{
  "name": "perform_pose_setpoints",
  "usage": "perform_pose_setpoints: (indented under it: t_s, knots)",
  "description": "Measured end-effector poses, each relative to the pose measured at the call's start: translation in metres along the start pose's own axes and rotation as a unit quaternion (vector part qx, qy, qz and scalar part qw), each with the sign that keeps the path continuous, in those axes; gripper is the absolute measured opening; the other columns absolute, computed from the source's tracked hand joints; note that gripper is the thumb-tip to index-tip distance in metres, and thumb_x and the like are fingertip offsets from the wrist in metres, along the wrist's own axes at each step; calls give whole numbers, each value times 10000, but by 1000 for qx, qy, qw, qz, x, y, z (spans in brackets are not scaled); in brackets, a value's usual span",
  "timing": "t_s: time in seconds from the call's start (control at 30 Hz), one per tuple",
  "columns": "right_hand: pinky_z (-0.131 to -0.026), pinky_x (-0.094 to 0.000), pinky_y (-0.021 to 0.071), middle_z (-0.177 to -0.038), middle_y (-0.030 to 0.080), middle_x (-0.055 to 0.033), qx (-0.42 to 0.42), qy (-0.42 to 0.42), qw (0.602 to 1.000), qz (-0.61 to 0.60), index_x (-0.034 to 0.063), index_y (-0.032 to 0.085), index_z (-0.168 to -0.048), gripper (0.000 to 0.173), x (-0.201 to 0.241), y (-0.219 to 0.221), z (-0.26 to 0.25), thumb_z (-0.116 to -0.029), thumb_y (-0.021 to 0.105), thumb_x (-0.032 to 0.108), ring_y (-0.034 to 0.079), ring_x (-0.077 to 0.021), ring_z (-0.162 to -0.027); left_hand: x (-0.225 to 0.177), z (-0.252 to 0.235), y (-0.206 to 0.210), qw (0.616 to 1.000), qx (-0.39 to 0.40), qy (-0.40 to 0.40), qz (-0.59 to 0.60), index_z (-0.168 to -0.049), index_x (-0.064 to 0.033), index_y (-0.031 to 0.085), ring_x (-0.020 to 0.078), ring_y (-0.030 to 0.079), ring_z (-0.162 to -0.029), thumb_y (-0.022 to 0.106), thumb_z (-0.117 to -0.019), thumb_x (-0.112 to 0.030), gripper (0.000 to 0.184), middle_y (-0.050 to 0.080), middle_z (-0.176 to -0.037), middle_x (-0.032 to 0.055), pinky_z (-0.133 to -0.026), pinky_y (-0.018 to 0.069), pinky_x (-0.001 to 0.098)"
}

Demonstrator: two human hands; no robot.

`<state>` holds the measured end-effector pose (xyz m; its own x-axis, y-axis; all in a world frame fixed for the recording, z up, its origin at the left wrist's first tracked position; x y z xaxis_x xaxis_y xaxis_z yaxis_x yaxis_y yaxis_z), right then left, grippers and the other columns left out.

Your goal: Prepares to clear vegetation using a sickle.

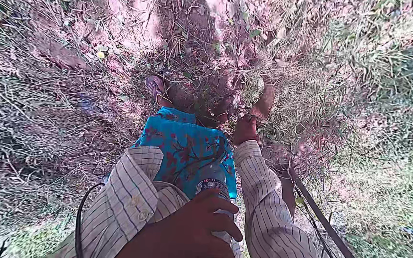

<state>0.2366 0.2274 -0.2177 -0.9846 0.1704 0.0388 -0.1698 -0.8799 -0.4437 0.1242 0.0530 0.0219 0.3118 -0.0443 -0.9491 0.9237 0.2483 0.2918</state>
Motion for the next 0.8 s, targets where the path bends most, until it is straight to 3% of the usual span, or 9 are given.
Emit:
perform_pose_setpoints:
  t_s: [0.07, 0.17, 0.33, 0.43, 0.5, 0.57, 0.63, 0.7, 0.8]
  knots:
    - [-747, -467, 567, -1129, 616, -244, -12, 26, 1000, 1, 1, 226, -1566, 678, -4, -23, 19, -997, 592, 44, 656, -283, -836, -2, 4, -1, 1000, 0, 1, -4, -930, -186, 719, 277, 521, -1337, 595, -994, -300, 181, 714, -1133, 58, -1206, 242, 491]
    - [-539, -290, 486, -944, 520, -130, -104, -11, 984, -141, 10, 113, -1586, 732, -4, -63, 31, -987, 531, -42, 519, -120, -597, -3, 7, -4, 1000, -15, 11, 7, -937, -180, 734, 288, 532, -1326, 602, -991, -287, 179, 718, -1124, 69, -1202, 255, 495]
    - [-569, -272, 516, -859, 539, -80, -253, -6, 934, -252, 6, 345, -1422, 434, 26, -117, -16, -1040, 540, 71, 559, -100, -596, -2, 16, -11, 999, -26, 25, 9, -946, -182, 731, 280, 548, -1307, 578, -1002, -320, 213, 721, -1102, 70, -1201, 253, 482]
    - [-559, -261, 513, -760, 524, -31, -192, 0, 936, -294, 1, 465, -1206, 239, 58, -59, -41, -998, 563, 70, 539, -85, -567, 0, 24, -19, 999, -39, 26, 7, -949, -192, 724, 264, 532, -1322, 547, -1017, -328, 233, 716, -1109, 60, -1209, 234, 466]
    - [-485, -217, 477, -639, 509, 28, -9, 2, 968, -249, 75, 506, -1076, 69, 77, 11, -20, -1007, 502, 74, 501, -47, -485, -2, 29, -23, 999, -44, 25, 10, -955, -200, 709, 248, 509, -1346, 558, -1015, -330, 208, 709, -1123, 46, -1219, 216, 457]
    - [-497, -264, 512, -774, 552, -66, 211, -53, 971, -102, 81, 340, -1467, 518, 98, 71, 23, -987, 510, -13, 543, -103, -517, -4, 31, -30, 999, -45, 27, 9, -959, -200, 709, 252, 500, -1353, 574, -1005, -306, 178, 706, -1134, 44, -1220, 209, 466]
    - [-557, -358, 535, -893, 607, -170, 312, -94, 945, 42, 74, 208, -1587, 785, 109, 108, 72, -926, 621, -21, 582, -189, -574, -12, 32, -36, 999, -43, 23, 8, -960, -201, 712, 255, 512, -1343, 589, -995, -291, 156, 708, -1130, 40, -1213, 226, 480]
    - [-622, -420, 550, -914, 638, -212, 320, -116, 935, 97, 53, 180, -1608, 818, 113, 118, 105, -933, 639, 10, 614, -244, -631, -19, 33, -43, 999, -45, 27, 8, -956, -193, 718, 265, 523, -1336, 597, -989, -285, 155, 713, -1129, 46, -1207, 238, 493]
    - [-694, -491, 561, -942, 651, -246, 205, -101, 964, 134, 82, 113, -1627, 824, 108, 86, 111, -981, 624, 67, 654, -325, -717, -24, 38, -49, 997, -56, 43, 10, -969, -204, 704, 258, 514, -1343, 586, -997, -303, 157, 705, -1148, 41, -1211, 235, 475]
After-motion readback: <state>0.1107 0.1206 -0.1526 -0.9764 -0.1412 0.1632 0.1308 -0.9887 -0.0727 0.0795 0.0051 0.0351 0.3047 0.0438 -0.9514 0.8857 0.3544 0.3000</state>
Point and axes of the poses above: each hand's wrist, its own z-axis away from the middle knuckle, its own y-axis out of the palm, x = y × z, the point moved 4 cm from there along -z, towards the middle knuckle
